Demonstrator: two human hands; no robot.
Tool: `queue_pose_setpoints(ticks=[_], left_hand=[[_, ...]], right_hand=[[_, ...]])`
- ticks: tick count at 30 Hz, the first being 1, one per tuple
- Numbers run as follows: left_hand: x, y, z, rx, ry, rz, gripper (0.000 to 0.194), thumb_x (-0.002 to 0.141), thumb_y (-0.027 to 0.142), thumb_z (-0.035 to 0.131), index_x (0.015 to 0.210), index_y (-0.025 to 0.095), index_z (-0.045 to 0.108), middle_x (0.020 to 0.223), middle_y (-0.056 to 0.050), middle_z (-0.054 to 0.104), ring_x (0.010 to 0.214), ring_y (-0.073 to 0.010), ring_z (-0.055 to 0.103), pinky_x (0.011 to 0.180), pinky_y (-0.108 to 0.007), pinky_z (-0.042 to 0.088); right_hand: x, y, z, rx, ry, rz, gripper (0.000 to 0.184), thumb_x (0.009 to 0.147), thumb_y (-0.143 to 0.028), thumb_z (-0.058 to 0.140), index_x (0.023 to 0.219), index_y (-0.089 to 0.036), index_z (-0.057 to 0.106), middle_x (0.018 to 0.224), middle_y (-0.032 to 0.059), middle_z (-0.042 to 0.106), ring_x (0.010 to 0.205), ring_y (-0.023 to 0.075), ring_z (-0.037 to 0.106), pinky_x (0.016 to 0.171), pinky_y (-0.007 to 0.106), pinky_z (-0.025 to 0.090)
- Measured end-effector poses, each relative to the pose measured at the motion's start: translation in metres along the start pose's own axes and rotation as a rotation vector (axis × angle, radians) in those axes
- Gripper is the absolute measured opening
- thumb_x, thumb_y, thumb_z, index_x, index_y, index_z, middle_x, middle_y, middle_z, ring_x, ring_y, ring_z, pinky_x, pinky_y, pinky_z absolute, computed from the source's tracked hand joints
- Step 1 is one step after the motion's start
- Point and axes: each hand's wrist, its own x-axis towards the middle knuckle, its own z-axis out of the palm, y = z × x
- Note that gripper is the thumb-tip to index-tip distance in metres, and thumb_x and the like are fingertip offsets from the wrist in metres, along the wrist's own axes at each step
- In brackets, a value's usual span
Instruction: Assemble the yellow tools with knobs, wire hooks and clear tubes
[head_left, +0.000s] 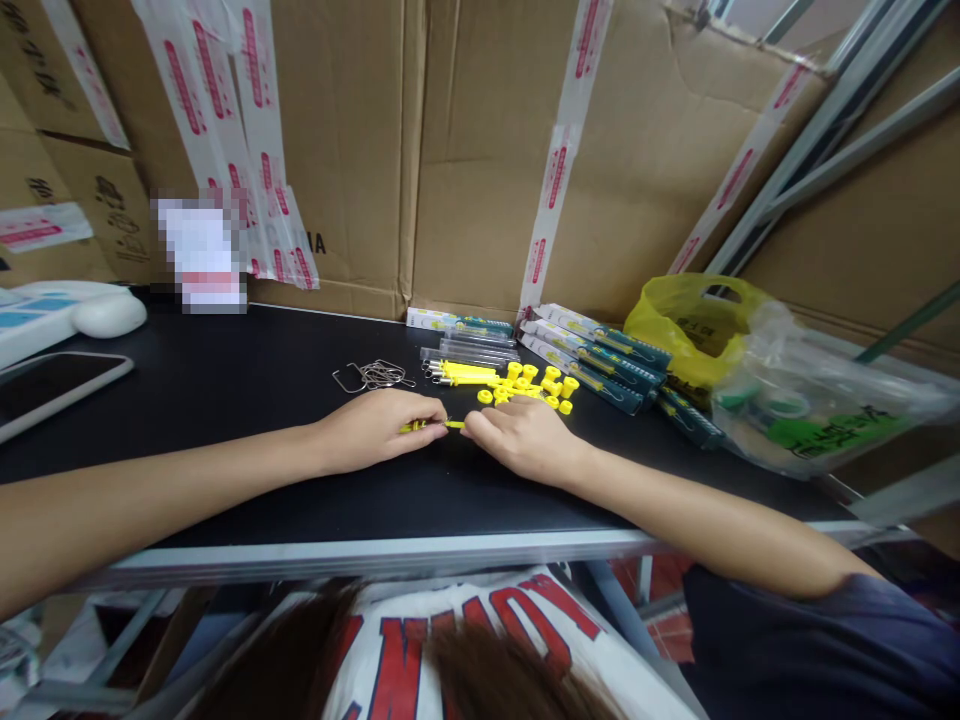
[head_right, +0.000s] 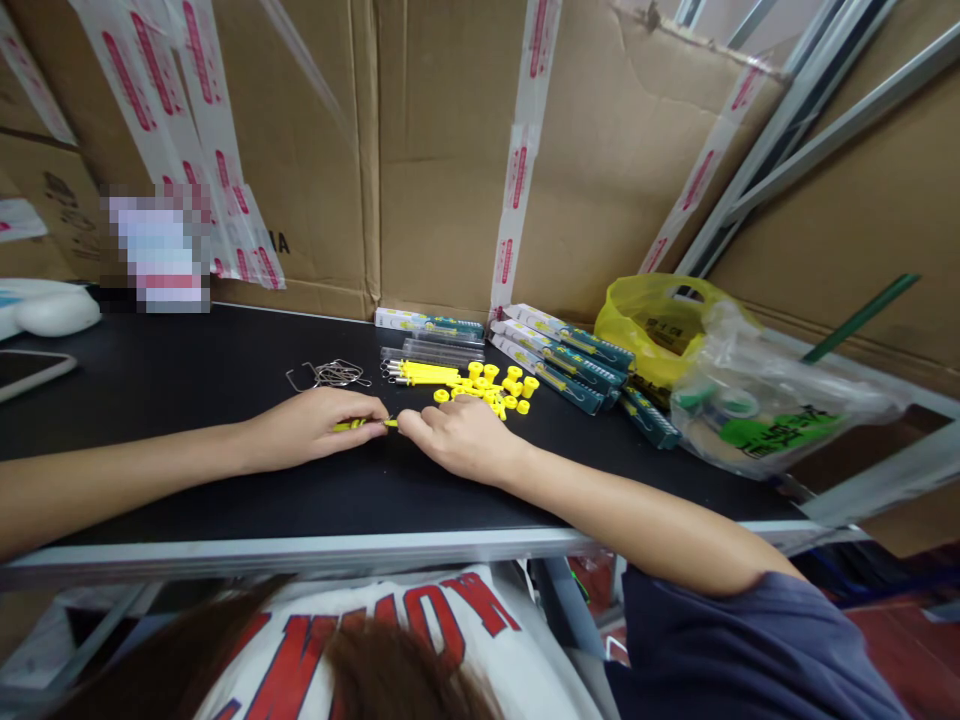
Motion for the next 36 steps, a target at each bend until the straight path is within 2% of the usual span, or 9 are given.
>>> queue_pose_setpoints(ticks=[4,8,11,14,19,23,27,32,36], left_hand=[[-0.001,-0.002,0.001,0.060,0.010,0.009,0.030,0.097,0.038,0.040,0.094,0.018,0.063,0.087,-0.003,0.068,0.078,-0.0162,0.063,0.069,-0.024,0.041],[-0.002,-0.002,0.000,0.079,0.011,0.014,0.029,0.096,0.040,0.042,0.093,0.019,0.062,0.087,-0.002,0.068,0.079,-0.0161,0.063,0.069,-0.024,0.041],[-0.004,-0.003,-0.001,0.067,0.020,0.010,0.026,0.094,0.039,0.045,0.092,0.020,0.061,0.087,-0.001,0.068,0.077,-0.0156,0.062,0.068,-0.023,0.041],[-0.004,-0.002,-0.002,0.061,0.025,0.013,0.025,0.095,0.039,0.044,0.093,0.020,0.061,0.090,-0.001,0.069,0.080,-0.0157,0.063,0.071,-0.023,0.041],[-0.004,-0.001,-0.003,0.074,0.028,0.030,0.030,0.097,0.041,0.040,0.098,0.020,0.061,0.098,-0.001,0.069,0.089,-0.0166,0.064,0.077,-0.024,0.041],[-0.004,0.000,-0.004,0.087,0.013,0.014,0.034,0.099,0.043,0.035,0.100,0.021,0.060,0.096,-0.001,0.069,0.086,-0.0167,0.065,0.074,-0.024,0.041],[-0.005,0.000,-0.004,0.098,0.000,-0.025,0.035,0.099,0.044,0.034,0.102,0.021,0.060,0.089,-0.001,0.069,0.080,-0.0170,0.065,0.069,-0.024,0.040],[-0.006,0.002,-0.005,0.087,0.011,-0.033,0.032,0.097,0.043,0.037,0.101,0.020,0.059,0.088,-0.001,0.068,0.078,-0.0163,0.064,0.067,-0.024,0.041],[-0.007,0.003,-0.005,0.068,0.028,0.002,0.021,0.091,0.033,0.047,0.102,0.020,0.060,0.086,0.000,0.067,0.070,-0.0138,0.061,0.064,-0.023,0.041]], right_hand=[[0.000,0.000,0.000,0.091,-0.132,0.157,0.033,0.102,-0.035,0.030,0.090,-0.017,0.054,0.056,0.0010,0.062,0.045,0.0116,0.045,0.052,0.029,0.012],[-0.001,0.001,0.001,0.189,-0.225,0.278,0.033,0.100,-0.040,0.033,0.091,-0.017,0.055,0.058,0.0024,0.064,0.046,0.0131,0.049,0.051,0.027,0.014],[-0.002,0.006,0.002,0.284,-0.226,0.406,0.028,0.097,-0.039,0.040,0.087,-0.019,0.056,0.064,0.0017,0.066,0.051,0.0136,0.053,0.051,0.026,0.017],[-0.003,0.017,0.003,0.348,-0.164,0.506,0.024,0.095,-0.037,0.045,0.083,-0.020,0.057,0.067,0.0007,0.064,0.057,0.0134,0.055,0.052,0.024,0.022],[-0.007,0.046,0.007,0.287,-0.022,0.506,0.019,0.093,-0.030,0.048,0.084,-0.018,0.058,0.083,0.0045,0.063,0.078,0.0162,0.057,0.063,0.025,0.033],[-0.013,0.065,0.014,0.147,-0.137,0.529,0.013,0.090,-0.026,0.053,0.084,-0.017,0.061,0.088,0.0075,0.060,0.083,0.0196,0.056,0.066,0.027,0.035],[-0.016,0.069,0.019,0.097,-0.278,0.491,0.013,0.087,-0.022,0.054,0.084,-0.015,0.065,0.088,0.0096,0.061,0.084,0.0221,0.056,0.069,0.029,0.036],[-0.016,0.068,0.020,0.061,-0.296,0.488,0.015,0.088,-0.023,0.053,0.089,-0.014,0.066,0.090,0.0112,0.062,0.085,0.0228,0.056,0.070,0.030,0.036],[-0.016,0.068,0.019,0.050,-0.267,0.494,0.016,0.087,-0.025,0.055,0.093,-0.014,0.066,0.090,0.0110,0.062,0.085,0.0233,0.056,0.071,0.031,0.036]])
